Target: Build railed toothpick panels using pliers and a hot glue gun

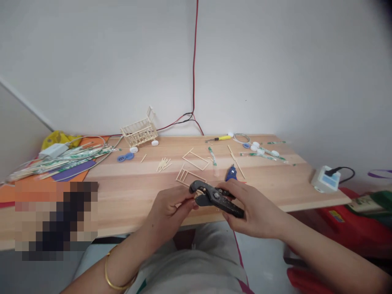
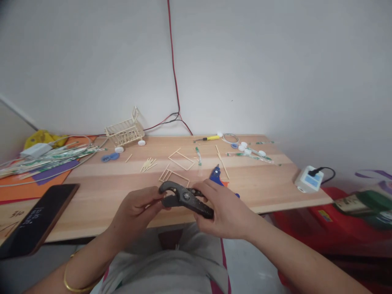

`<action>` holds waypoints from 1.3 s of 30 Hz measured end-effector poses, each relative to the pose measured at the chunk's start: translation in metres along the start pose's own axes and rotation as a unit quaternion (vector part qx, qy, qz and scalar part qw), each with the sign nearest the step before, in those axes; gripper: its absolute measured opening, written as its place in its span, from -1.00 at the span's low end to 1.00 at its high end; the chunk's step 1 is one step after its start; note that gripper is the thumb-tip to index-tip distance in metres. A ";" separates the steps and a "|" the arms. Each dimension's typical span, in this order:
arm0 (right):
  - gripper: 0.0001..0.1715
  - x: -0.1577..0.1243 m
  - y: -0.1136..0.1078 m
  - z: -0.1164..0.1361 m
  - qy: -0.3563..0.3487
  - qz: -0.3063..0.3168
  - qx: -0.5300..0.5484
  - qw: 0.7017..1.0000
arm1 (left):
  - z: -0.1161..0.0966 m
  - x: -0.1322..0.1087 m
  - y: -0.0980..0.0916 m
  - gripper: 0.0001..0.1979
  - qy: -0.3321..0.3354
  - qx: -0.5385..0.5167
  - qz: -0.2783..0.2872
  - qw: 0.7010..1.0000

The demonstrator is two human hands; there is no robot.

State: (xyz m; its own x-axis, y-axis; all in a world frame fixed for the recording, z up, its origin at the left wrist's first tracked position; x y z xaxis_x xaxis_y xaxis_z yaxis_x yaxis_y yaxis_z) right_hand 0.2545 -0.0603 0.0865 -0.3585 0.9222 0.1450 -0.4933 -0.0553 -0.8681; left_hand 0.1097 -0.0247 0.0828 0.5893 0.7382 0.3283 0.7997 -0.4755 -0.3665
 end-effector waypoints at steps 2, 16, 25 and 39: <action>-0.42 0.000 0.001 0.002 -0.008 0.002 -0.012 1.000 | -0.002 0.000 -0.001 -0.82 0.013 0.016 -0.004 1.000; -0.55 -0.002 0.007 -0.004 -0.031 -0.002 -0.072 0.997 | 0.007 0.003 0.001 -0.82 0.010 0.041 -0.011 0.999; -0.67 -0.003 0.010 -0.006 -0.027 -0.007 -0.112 0.993 | 0.011 0.001 -0.001 -0.84 0.004 0.065 -0.031 0.997; -0.68 -0.005 0.053 -0.021 0.054 0.106 -0.232 0.965 | 0.037 -0.015 0.009 -0.85 -0.015 0.105 -0.032 0.994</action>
Point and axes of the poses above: each hand's wrist, its own x-axis towards the middle knuckle, its own y-axis out of the palm, z = x × y, the point moved 9 cm from there along x, towards the middle knuckle, and after that the axes turned 4 degrees about -x, right-handed, at the moved point
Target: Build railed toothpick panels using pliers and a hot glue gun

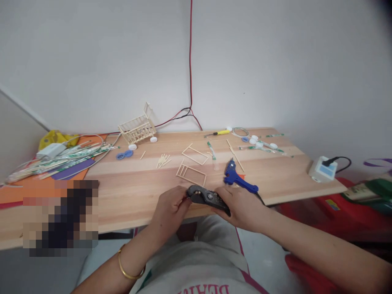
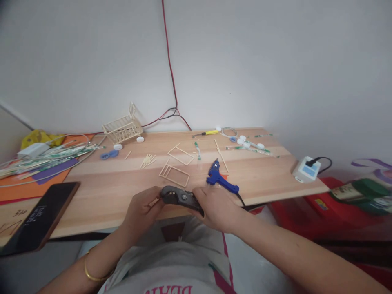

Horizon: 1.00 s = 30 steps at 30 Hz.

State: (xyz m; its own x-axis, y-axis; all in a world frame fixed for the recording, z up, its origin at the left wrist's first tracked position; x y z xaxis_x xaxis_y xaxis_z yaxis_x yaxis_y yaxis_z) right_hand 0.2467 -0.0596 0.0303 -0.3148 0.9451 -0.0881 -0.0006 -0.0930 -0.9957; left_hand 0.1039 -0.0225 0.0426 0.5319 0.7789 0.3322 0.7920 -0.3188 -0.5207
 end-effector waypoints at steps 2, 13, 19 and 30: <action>-0.67 0.001 0.001 0.002 0.000 0.007 -0.020 1.000 | 0.004 -0.002 -0.002 -0.86 -0.020 0.003 -0.006 1.000; -0.60 0.034 -0.029 0.009 -0.091 -0.012 -0.078 0.993 | 0.003 0.008 -0.032 -0.85 -0.035 0.007 -0.080 0.996; -0.61 0.041 -0.019 0.015 -0.106 -0.006 -0.072 0.992 | 0.009 0.002 -0.034 -0.86 -0.057 0.008 -0.085 0.995; -0.58 0.044 -0.017 0.020 -0.109 0.007 -0.088 0.990 | 0.025 -0.004 -0.034 -0.87 -0.076 -0.024 -0.089 0.993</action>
Point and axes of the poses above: each hand's wrist, its own x-axis towards the middle knuckle, its own y-axis out of the palm, z = x × y, the point moved 9 cm from there along x, towards the middle knuckle, and after that the axes turned 4 degrees about -x, right-handed, at the moved point
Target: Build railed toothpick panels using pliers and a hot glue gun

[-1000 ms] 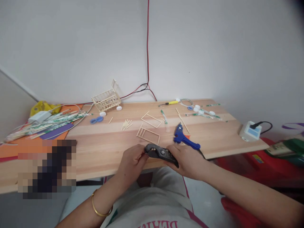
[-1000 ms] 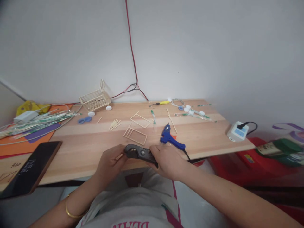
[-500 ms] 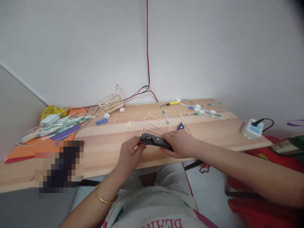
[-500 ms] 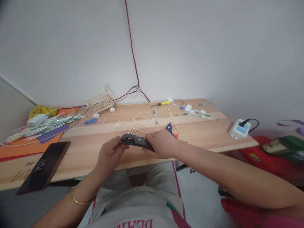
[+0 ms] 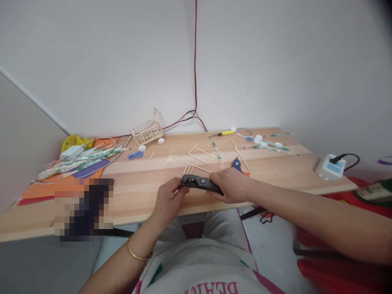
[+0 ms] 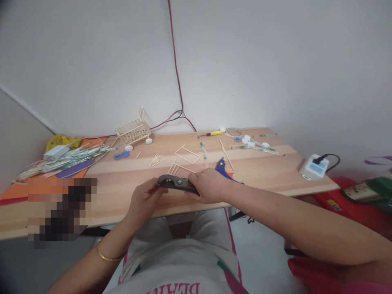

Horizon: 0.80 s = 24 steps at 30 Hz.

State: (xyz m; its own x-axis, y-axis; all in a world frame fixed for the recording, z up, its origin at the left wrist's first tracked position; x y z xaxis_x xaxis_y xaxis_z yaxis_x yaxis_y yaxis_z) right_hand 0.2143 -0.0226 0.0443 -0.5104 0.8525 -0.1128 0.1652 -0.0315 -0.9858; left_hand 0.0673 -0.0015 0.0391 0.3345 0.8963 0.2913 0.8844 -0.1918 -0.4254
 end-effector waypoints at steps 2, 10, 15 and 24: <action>-0.55 0.000 -0.001 0.001 0.002 0.003 -0.002 1.000 | -0.002 0.000 -0.002 -0.87 0.004 -0.003 -0.002 1.000; -0.48 -0.001 -0.005 -0.006 0.104 0.005 0.003 0.995 | 0.009 0.004 -0.010 -0.88 -0.012 -0.003 -0.032 0.999; -0.50 -0.002 -0.012 -0.006 0.151 -0.059 0.017 0.987 | 0.011 0.011 -0.015 -0.87 -0.014 -0.023 -0.046 0.999; -0.46 0.011 -0.006 -0.013 0.075 -0.015 -0.036 0.996 | 0.010 0.007 -0.008 -0.87 -0.007 -0.019 -0.035 0.999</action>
Point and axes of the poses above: each hand's wrist, its own x-axis towards the middle knuckle, its own y-axis out of the palm, z = x × y, the point moved 9 cm from there along x, towards the middle knuckle, and after that the axes turned 4 degrees about -x, right-handed, at the moved point
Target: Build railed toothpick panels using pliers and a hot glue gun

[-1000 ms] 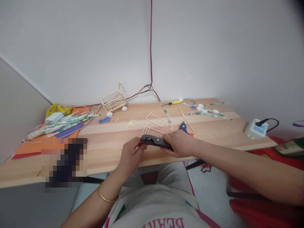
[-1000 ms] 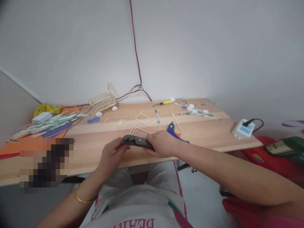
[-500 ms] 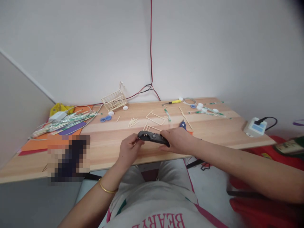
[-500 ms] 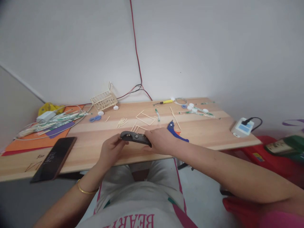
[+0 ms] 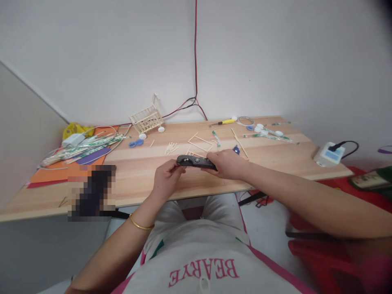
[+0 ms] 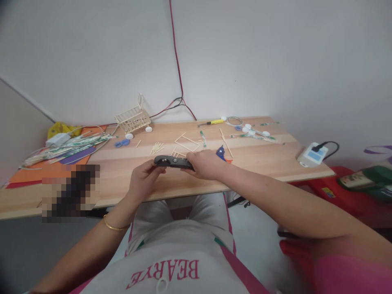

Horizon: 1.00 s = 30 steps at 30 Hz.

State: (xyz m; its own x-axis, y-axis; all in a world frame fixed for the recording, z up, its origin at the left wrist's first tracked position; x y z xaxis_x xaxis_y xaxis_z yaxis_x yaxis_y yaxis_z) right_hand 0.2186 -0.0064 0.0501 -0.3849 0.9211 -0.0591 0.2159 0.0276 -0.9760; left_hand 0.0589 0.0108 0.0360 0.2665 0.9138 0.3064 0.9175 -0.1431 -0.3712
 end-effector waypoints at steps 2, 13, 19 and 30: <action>-0.45 0.001 0.000 0.000 -0.009 0.004 -0.007 1.000 | 0.003 -0.001 0.002 -0.86 -0.003 0.000 0.000 1.000; -0.34 -0.001 -0.006 0.009 -0.001 -0.031 0.003 1.000 | 0.008 0.005 -0.003 -0.89 -0.011 -0.021 -0.013 1.000; -0.37 0.006 0.003 0.010 -0.021 0.000 0.008 1.000 | 0.015 0.005 0.000 -0.88 -0.031 -0.033 -0.008 0.999; -0.42 0.014 -0.002 -0.006 -0.003 -0.021 0.055 0.998 | 0.022 0.007 -0.005 -0.89 -0.053 -0.085 -0.011 0.995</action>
State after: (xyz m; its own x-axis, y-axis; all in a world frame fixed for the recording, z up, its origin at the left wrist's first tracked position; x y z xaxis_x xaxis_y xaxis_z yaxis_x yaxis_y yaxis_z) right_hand 0.2181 0.0090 0.0524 -0.3970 0.9176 -0.0191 0.0994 0.0223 -0.9948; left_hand 0.0501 0.0263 0.0212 0.2220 0.9509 0.2155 0.9618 -0.1772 -0.2087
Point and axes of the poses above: each hand's wrist, its own x-axis towards the middle knuckle, its own y-axis out of the palm, z = x × y, the point moved 9 cm from there along x, towards the middle knuckle, and after that the axes turned 4 degrees about -x, right-handed, at the moved point
